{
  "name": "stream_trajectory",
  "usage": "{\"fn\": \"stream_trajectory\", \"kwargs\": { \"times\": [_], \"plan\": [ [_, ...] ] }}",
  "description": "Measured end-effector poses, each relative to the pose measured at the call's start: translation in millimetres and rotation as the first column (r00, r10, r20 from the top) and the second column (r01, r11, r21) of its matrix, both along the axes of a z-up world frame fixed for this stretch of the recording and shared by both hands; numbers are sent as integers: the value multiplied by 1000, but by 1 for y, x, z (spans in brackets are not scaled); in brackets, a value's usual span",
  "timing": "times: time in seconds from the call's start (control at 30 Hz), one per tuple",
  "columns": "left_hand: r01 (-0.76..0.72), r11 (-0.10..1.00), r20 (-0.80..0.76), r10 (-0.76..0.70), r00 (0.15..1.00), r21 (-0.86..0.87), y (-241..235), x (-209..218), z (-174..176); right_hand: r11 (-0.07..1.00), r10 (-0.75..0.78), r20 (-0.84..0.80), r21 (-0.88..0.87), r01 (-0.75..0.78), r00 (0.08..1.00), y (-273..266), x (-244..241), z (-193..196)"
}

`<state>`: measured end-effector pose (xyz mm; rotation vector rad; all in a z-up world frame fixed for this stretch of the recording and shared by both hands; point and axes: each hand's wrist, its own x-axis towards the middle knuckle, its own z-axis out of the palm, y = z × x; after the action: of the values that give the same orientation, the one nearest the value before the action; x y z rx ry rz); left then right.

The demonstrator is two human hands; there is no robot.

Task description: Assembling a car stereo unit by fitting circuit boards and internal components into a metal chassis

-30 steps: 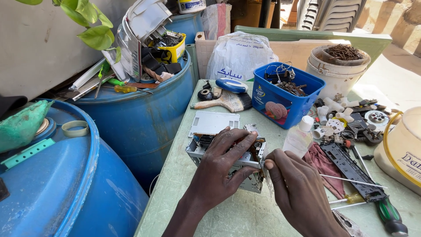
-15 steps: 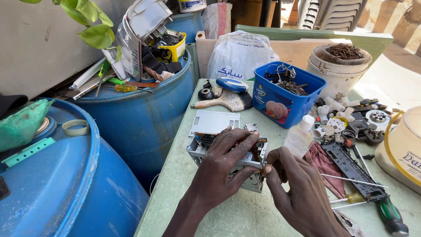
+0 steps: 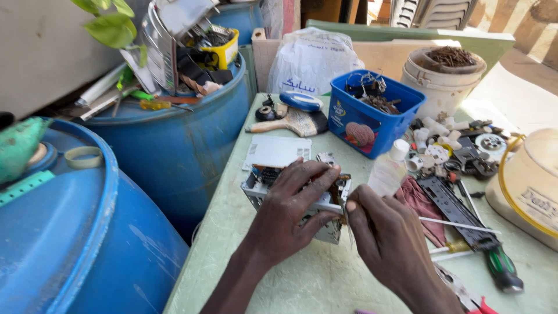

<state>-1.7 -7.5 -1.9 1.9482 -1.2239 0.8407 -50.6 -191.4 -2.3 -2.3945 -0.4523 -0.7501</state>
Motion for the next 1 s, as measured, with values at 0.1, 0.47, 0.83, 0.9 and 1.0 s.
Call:
{"fn": "stream_trajectory", "kwargs": {
  "times": [0.1, 0.47, 0.83, 0.9, 1.0],
  "plan": [
    [-13, 999, 31, 11, 999, 52, -1, 3, -2, 999, -3, -16, 43, 4, 1000, -16, -7, 9],
    [-57, 971, 118, 30, 993, 232, -14, 0, -19, 887, -397, -346, 91, 452, 850, -115, -61, -31],
    [-62, 971, 76, 46, 996, 229, -16, -2, -16, 840, -539, -260, -102, 533, 801, -129, -36, -43],
    [-49, 975, 81, 32, 996, 217, -15, -3, -15, 920, -358, -147, -226, 321, 922, -123, -12, -49],
    [-69, 969, 82, 51, 995, 238, -15, -5, -15, 856, -317, -94, -456, 242, 944, -120, 39, -67]
  ]
}}
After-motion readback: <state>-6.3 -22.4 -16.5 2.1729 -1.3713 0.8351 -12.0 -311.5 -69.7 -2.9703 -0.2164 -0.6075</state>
